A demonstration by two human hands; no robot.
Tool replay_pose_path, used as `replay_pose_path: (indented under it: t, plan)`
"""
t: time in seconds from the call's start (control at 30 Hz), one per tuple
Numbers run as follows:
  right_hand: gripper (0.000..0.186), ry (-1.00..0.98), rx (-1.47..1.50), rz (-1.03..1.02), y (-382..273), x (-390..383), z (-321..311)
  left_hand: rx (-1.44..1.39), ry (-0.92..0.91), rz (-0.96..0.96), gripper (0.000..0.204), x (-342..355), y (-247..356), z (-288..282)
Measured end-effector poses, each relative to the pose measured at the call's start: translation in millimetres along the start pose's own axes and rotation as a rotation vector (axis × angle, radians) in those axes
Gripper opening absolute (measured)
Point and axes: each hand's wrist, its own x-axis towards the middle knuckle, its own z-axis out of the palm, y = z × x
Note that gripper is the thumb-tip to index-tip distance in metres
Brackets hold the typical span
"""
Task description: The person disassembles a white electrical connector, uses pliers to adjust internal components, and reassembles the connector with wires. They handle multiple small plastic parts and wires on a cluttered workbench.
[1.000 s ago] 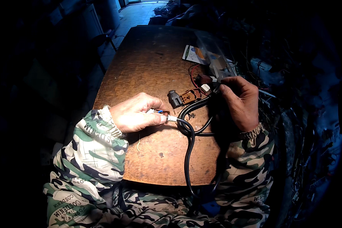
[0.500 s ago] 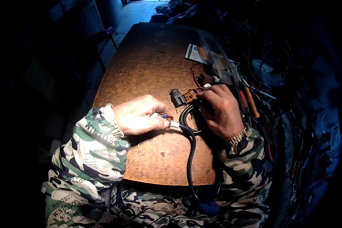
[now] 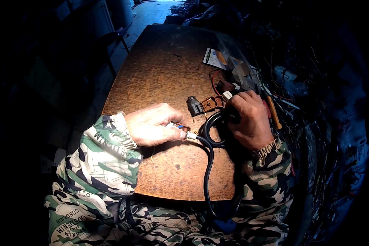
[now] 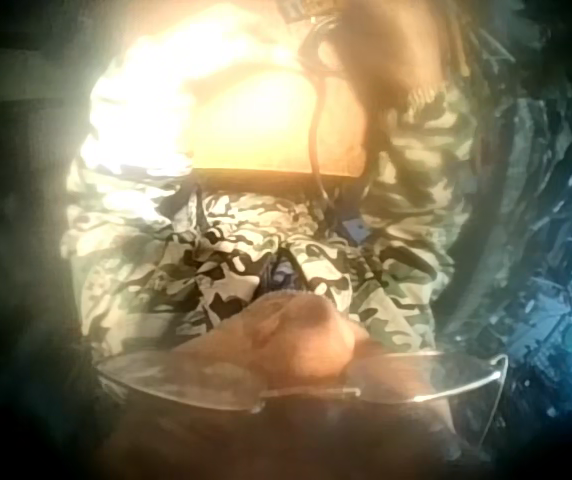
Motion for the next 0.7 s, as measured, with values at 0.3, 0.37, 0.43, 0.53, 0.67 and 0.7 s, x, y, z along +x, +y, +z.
replay_pose_path:
  t: [0.3, 0.37, 0.43, 0.53, 0.67, 0.7]
  plan:
    - [0.033, -0.206, -0.131, 0.086, -2.2, -1.9, -22.0, 0.002, 0.008, 0.102, 0.041, -0.9, -10.0, 2.1]
    - [0.032, -0.23, -0.154, 0.09, -1.3, -2.3, -22.8, 0.026, -0.011, 0.056, 0.041, -2.2, -4.7, -1.2]
    - [0.029, -0.25, -0.179, 0.1, -0.3, -5.0, -26.9, 0.012, -0.021, 0.084, 0.041, -0.2, -3.8, -2.1]
    - [0.024, -0.289, -0.125, 0.072, 4.3, -7.1, -29.1, -0.021, -0.026, 0.076, 0.041, -3.4, -4.0, -1.8]
    - [0.021, -0.254, -0.113, 0.101, 0.1, -4.4, -30.6, 0.001, -0.025, 0.075, 0.041, -1.8, -4.6, -0.3]
    - [0.022, -0.178, -0.145, 0.108, -0.3, -3.6, -19.3, 0.0, -0.024, 0.08, 0.041, -1.0, -3.6, -0.3]
